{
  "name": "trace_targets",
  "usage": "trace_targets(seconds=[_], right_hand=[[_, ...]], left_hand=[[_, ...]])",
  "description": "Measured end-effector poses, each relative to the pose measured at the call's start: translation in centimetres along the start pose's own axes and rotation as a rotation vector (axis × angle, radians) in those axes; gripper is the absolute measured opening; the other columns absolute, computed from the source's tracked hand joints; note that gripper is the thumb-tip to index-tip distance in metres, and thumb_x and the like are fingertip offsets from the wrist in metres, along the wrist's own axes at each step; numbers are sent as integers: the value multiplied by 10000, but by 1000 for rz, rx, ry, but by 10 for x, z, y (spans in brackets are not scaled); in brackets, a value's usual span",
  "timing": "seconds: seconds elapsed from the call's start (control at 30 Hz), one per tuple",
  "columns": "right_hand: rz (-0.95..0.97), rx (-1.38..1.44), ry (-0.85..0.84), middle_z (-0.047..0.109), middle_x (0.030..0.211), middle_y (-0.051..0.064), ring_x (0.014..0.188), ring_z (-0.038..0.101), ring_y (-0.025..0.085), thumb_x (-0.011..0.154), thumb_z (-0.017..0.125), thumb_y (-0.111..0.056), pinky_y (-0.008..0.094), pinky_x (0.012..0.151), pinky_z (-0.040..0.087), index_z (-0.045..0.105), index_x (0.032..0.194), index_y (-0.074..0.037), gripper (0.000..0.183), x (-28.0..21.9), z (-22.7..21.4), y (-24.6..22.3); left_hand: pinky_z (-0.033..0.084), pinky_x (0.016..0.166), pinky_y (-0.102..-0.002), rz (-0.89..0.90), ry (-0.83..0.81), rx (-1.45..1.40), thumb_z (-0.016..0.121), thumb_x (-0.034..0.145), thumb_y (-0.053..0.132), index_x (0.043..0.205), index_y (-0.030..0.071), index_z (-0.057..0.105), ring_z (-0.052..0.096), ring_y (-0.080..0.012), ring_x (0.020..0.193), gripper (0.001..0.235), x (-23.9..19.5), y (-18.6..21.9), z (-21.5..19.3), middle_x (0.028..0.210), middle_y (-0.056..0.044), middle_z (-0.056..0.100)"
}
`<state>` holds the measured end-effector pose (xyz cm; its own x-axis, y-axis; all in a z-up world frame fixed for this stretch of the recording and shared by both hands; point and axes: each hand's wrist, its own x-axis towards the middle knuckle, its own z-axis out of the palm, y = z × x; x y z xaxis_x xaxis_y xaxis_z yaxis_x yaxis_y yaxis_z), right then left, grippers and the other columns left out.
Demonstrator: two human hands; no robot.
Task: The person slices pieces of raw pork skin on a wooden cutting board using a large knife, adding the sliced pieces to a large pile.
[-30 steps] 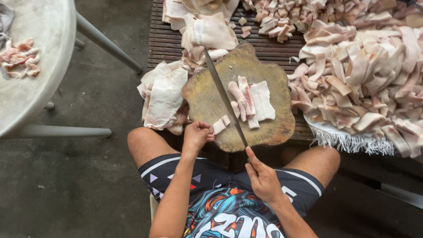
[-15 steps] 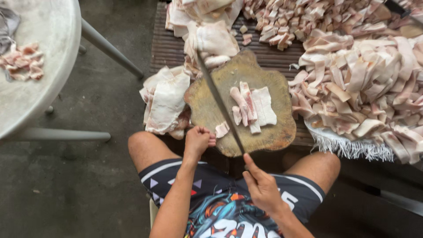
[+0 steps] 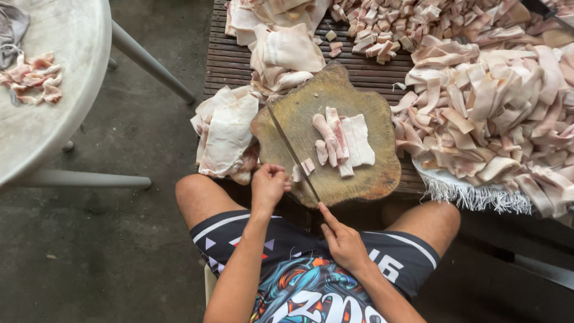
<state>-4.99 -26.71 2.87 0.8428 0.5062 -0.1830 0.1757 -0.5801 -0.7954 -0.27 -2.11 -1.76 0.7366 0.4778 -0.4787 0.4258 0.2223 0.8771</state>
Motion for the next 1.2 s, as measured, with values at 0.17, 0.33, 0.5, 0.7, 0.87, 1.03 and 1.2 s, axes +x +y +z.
trace_targets(seconds=[0.17,0.33,0.5,0.7,0.87,1.03,1.2], right_hand=[[201,240,106,570,588,85,531,521,161,970,604,-131,310,537,484,439,1561,-261,627,-14,-18,12],[102,605,299,510,640,4,534,474,66,996,532,-59,234,486,461,369,1591,-278,655,-20,-36,49],[124,868,407,502,727,9,555,469,85,1013,477,-59,247,503,485,255,1622,-343,708,-25,-48,86],[69,970,485,500,753,17,585,466,83,1027,469,-61,256,531,494,246,1635,-363,714,-21,-43,113],[116,1007,455,517,726,24,538,477,94,1002,458,-51,259,488,495,246,1611,-351,711,-25,-28,121],[-7,959,300,522,740,27,563,493,92,1004,500,-24,247,516,503,263,1620,-296,714,-24,-20,124],[-62,1018,234,549,744,54,581,515,99,1019,487,1,250,543,512,288,1613,-291,692,-12,-28,122]], left_hand=[[552,864,-446,168,79,614,670,904,555,1269,-14,662,727,-405,995,676,-10,26,42,1019,-262,759],[471,1001,-559,118,-51,863,681,828,750,1499,-67,307,500,-515,1244,1122,-2,72,113,1414,-346,450],[621,796,-585,-108,-136,1109,690,759,732,1599,-4,54,464,-481,1237,1285,-7,120,187,1426,-379,346],[552,770,-634,38,-46,1197,748,850,365,1545,24,213,488,-461,1187,941,13,101,201,1346,-293,424],[558,871,-526,388,46,1096,681,850,124,1313,58,521,684,-415,1012,495,33,62,159,1104,-210,687],[570,829,-428,88,-55,467,779,729,93,1310,55,549,723,-320,949,626,31,46,97,1079,-194,729],[615,736,-390,-30,-37,-54,786,717,24,1327,0,511,729,-255,886,669,21,54,89,1075,-158,724]])
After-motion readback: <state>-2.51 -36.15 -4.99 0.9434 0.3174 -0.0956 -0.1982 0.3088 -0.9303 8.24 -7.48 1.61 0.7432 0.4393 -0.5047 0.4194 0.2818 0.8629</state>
